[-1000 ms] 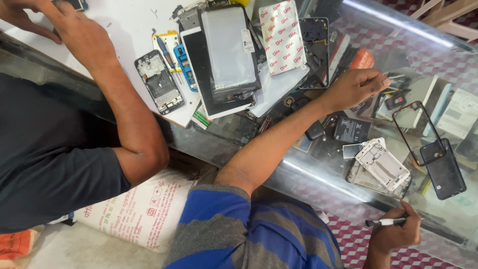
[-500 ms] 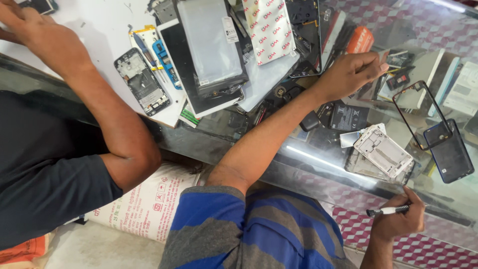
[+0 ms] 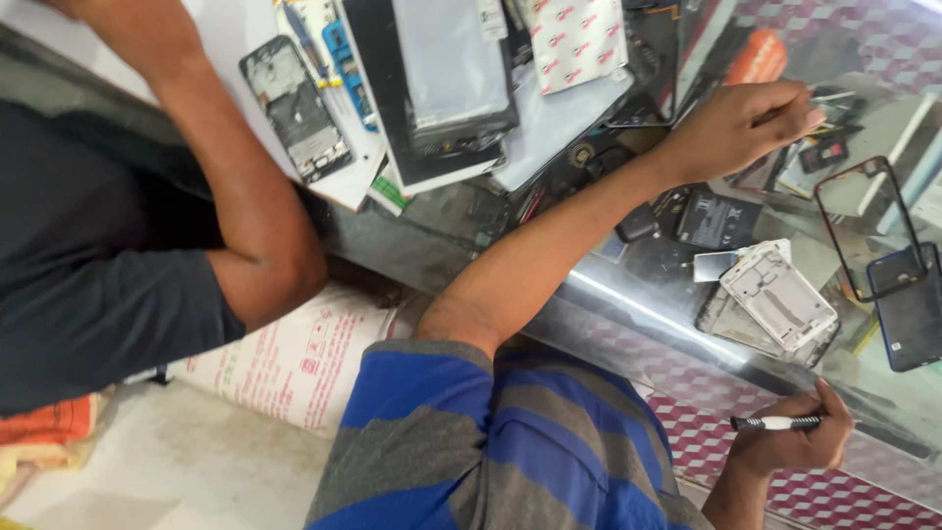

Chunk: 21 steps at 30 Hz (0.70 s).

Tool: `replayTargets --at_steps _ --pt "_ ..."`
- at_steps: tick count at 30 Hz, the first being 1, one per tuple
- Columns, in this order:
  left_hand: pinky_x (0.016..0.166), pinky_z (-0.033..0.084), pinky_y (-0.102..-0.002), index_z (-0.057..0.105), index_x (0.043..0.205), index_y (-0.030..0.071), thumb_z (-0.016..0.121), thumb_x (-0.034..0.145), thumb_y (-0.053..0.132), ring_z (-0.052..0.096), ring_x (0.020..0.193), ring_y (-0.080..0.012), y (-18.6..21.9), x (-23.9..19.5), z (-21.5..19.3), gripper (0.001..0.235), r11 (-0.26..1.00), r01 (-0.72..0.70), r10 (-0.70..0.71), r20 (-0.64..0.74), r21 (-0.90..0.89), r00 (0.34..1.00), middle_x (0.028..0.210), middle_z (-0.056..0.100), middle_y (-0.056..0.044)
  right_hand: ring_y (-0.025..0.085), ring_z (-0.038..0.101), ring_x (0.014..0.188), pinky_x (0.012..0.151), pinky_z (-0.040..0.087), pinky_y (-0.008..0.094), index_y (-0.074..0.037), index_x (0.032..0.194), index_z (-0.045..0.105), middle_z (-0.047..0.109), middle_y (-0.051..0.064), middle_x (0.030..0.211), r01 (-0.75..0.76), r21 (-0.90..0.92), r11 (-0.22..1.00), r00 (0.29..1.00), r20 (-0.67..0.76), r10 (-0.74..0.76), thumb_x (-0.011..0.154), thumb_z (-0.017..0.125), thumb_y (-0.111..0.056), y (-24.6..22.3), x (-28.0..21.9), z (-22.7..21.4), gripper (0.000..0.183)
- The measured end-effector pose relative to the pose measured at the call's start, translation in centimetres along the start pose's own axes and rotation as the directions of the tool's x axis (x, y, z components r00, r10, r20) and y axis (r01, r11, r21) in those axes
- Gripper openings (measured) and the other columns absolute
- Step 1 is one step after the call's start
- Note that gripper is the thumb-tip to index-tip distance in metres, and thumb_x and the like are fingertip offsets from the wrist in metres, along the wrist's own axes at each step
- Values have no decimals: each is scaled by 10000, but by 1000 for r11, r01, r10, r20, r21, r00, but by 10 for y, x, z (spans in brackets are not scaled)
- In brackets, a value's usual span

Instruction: The person uses a precision screwdriver to remove screws from a white smartphone chassis, then sets the chassis aside. The person continues to handle other phone parts and tools on the cluttered workbench.

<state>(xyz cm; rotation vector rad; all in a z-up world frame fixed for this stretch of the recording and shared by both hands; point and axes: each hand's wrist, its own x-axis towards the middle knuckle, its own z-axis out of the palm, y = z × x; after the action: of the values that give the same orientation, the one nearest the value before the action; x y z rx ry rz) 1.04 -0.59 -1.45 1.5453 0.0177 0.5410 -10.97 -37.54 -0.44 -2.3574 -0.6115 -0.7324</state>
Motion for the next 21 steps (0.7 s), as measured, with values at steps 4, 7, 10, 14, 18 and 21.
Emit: replayTargets --at_steps 4,7,10,14,18,21 --pt "571 340 -287 536 804 89 572 1059 442 365 625 -43 -14 1 4 437 977 1 5 26 -211 1000 689 423 57 232 659 816 719 508 344 108 1144 725 677 173 952 -20 9 1000 1000 11 20 1067 569 96 7 -4 -4 175" --pt "566 350 -269 561 804 95 562 1062 432 375 618 -38 -14 5 1 424 961 19 -19 2 -275 1000 690 452 68 236 650 820 724 494 352 101 1139 709 674 178 948 -12 9 1000 1000 25 12 1095 601 67 8 -4 -3 122" --pt "586 355 -258 577 803 95 576 1075 402 387 640 -47 -2 6 -7 410 935 58 -71 -25 -349 997 708 437 61 236 664 836 748 515 339 96 1110 682 678 188 950 28 12 1000 999 25 -28 1083 565 59 7 -5 -2 126" --pt "544 334 -246 564 829 113 549 1070 373 371 614 -51 10 4 -17 355 815 187 -228 -6 -548 974 703 409 67 201 647 764 674 476 302 96 1108 689 678 177 901 -6 38 999 1000 26 5 1077 560 79 11 -10 -1 134" --pt "459 273 -248 557 797 114 516 1065 333 321 512 -56 15 2 -23 348 694 280 -340 42 -663 940 632 382 61 168 622 729 643 448 269 92 1128 699 674 164 891 -48 57 997 998 42 45 1078 545 100 11 -11 0 162" --pt "461 257 -254 552 805 90 538 1054 262 326 525 -57 18 2 -23 303 696 247 -315 22 -675 949 637 385 52 162 582 670 606 420 272 86 1138 740 640 143 801 -94 79 992 995 31 91 1125 594 96 6 -9 0 147"
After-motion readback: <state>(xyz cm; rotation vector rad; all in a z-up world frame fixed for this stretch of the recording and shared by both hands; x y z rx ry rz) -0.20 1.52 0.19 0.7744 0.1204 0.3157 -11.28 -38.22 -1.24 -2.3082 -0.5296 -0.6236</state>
